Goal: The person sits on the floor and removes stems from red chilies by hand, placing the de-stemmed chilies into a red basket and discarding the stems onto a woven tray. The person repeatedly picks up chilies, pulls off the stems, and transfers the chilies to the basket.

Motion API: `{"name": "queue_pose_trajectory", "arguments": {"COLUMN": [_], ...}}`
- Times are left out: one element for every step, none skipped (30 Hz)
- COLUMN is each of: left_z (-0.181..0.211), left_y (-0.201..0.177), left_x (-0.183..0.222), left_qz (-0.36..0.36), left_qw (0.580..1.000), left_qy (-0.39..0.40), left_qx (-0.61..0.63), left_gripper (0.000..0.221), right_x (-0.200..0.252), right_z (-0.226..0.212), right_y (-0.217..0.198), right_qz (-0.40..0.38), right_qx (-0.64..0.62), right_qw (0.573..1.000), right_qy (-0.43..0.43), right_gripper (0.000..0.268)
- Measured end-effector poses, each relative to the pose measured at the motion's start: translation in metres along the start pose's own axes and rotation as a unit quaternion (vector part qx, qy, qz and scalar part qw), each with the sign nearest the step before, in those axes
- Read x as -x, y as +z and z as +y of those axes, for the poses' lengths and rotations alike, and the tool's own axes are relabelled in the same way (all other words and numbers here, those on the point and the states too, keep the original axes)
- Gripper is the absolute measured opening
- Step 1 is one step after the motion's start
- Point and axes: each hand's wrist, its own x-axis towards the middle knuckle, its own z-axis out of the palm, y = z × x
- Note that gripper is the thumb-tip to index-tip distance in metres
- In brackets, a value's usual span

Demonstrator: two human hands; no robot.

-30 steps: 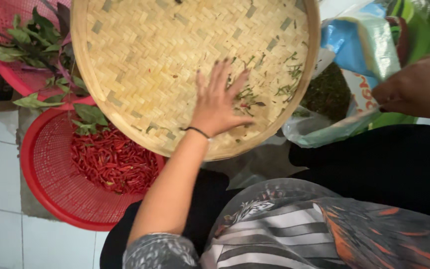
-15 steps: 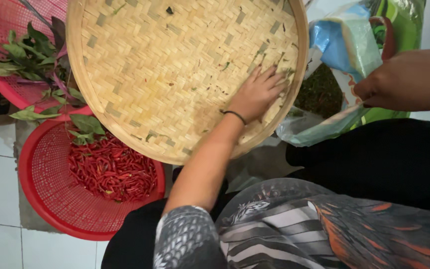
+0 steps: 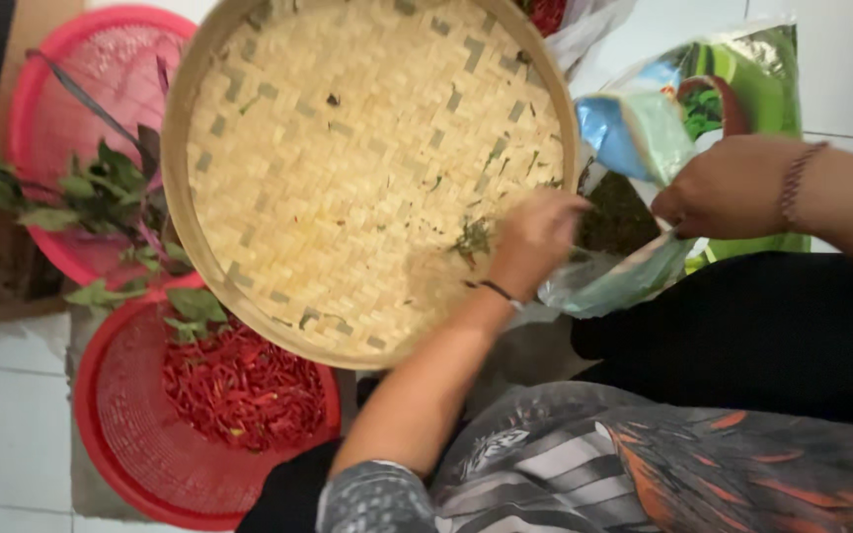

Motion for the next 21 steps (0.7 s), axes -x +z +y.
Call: {"name": "queue_pose_trajectory", "arguments": {"left_z": [0.01, 0.021, 0.029, 0.034, 0.04, 0.047, 0.053, 0.058, 0.062, 0.065, 0.069, 0.07, 0.074, 0.074, 0.067, 0.061, 0.049, 0.036, 0.022, 0.008, -0.005], "left_y": [0.017, 0.03, 0.035, 0.031, 0.025, 0.017, 0.002, -0.02, -0.046, -0.071, -0.096, -0.118, -0.134, -0.146, -0.155, -0.162, -0.166, -0.168, -0.167, -0.165, -0.163], "left_x": [-0.002, -0.003, -0.002, 0.001, 0.004, 0.006, 0.012, 0.023, 0.036, 0.052, 0.069, 0.081, 0.094, 0.102, 0.106, 0.114, 0.12, 0.122, 0.124, 0.126, 0.127], "left_qz": [-0.03, -0.079, -0.128, -0.129, -0.13, -0.128, -0.144, -0.157, -0.158, -0.156, -0.163, -0.132, -0.074, -0.015, 0.021, 0.059, 0.125, 0.186, 0.246, 0.258, 0.27], "left_qw": [0.998, 0.989, 0.972, 0.981, 0.987, 0.991, 0.989, 0.986, 0.985, 0.983, 0.968, 0.974, 0.953, 0.913, 0.901, 0.881, 0.887, 0.887, 0.883, 0.88, 0.876], "left_qy": [-0.015, -0.043, -0.071, -0.045, -0.018, 0.009, -0.021, -0.052, -0.071, -0.093, -0.187, -0.186, -0.279, -0.362, -0.406, -0.454, -0.424, -0.391, -0.357, -0.366, -0.375], "left_qx": [0.045, 0.115, 0.184, 0.137, 0.09, 0.042, 0.014, -0.014, -0.007, 0.001, 0.026, -0.002, 0.093, 0.188, 0.153, 0.117, 0.137, 0.159, 0.179, 0.159, 0.139], "left_gripper": [0.016, 0.023, 0.032, 0.031, 0.03, 0.029, 0.031, 0.032, 0.035, 0.039, 0.038, 0.032, 0.034, 0.035, 0.037, 0.04, 0.038, 0.036, 0.035, 0.034, 0.033], "right_x": [-0.002, -0.004, -0.006, -0.01, -0.014, -0.019, -0.024, -0.031, -0.042, -0.058, -0.08, -0.106, -0.135, -0.165, -0.197, -0.232, -0.269, -0.298, -0.323, -0.346, -0.366], "right_z": [-0.003, -0.005, -0.006, -0.007, -0.006, -0.002, 0.006, 0.015, 0.027, 0.043, 0.064, 0.083, 0.1, 0.121, 0.14, 0.151, 0.157, 0.164, 0.166, 0.163, 0.158], "right_y": [-0.003, -0.005, -0.007, -0.007, -0.007, -0.007, -0.005, -0.003, -0.001, -0.002, -0.008, -0.015, -0.029, -0.045, -0.06, -0.074, -0.09, -0.098, -0.101, -0.108, -0.115], "right_qz": [-0.008, -0.016, -0.025, -0.012, 0.001, 0.015, 0.031, 0.046, 0.062, 0.119, 0.174, 0.227, 0.322, 0.415, 0.452, 0.484, 0.518, 0.548, 0.542, 0.536, 0.529], "right_qx": [-0.013, -0.024, -0.035, -0.015, 0.006, 0.029, -0.008, -0.043, -0.078, -0.153, -0.227, -0.303, -0.274, -0.242, -0.245, -0.249, -0.252, -0.255, -0.281, -0.304, -0.327], "right_qw": [1.0, 0.999, 0.999, 0.999, 0.998, 0.996, 0.995, 0.993, 0.99, 0.976, 0.952, 0.919, 0.897, 0.865, 0.849, 0.831, 0.811, 0.79, 0.789, 0.786, 0.782], "right_qy": [-0.006, -0.013, -0.02, -0.043, -0.066, -0.088, -0.091, -0.095, -0.1, -0.103, -0.105, -0.109, -0.129, -0.142, -0.125, -0.113, -0.107, -0.098, -0.073, -0.048, -0.023], "right_gripper": [0.024, 0.024, 0.024, 0.026, 0.029, 0.032, 0.03, 0.03, 0.032, 0.031, 0.029, 0.028, 0.029, 0.031, 0.035, 0.041, 0.055, 0.071, 0.082, 0.093, 0.105]}}
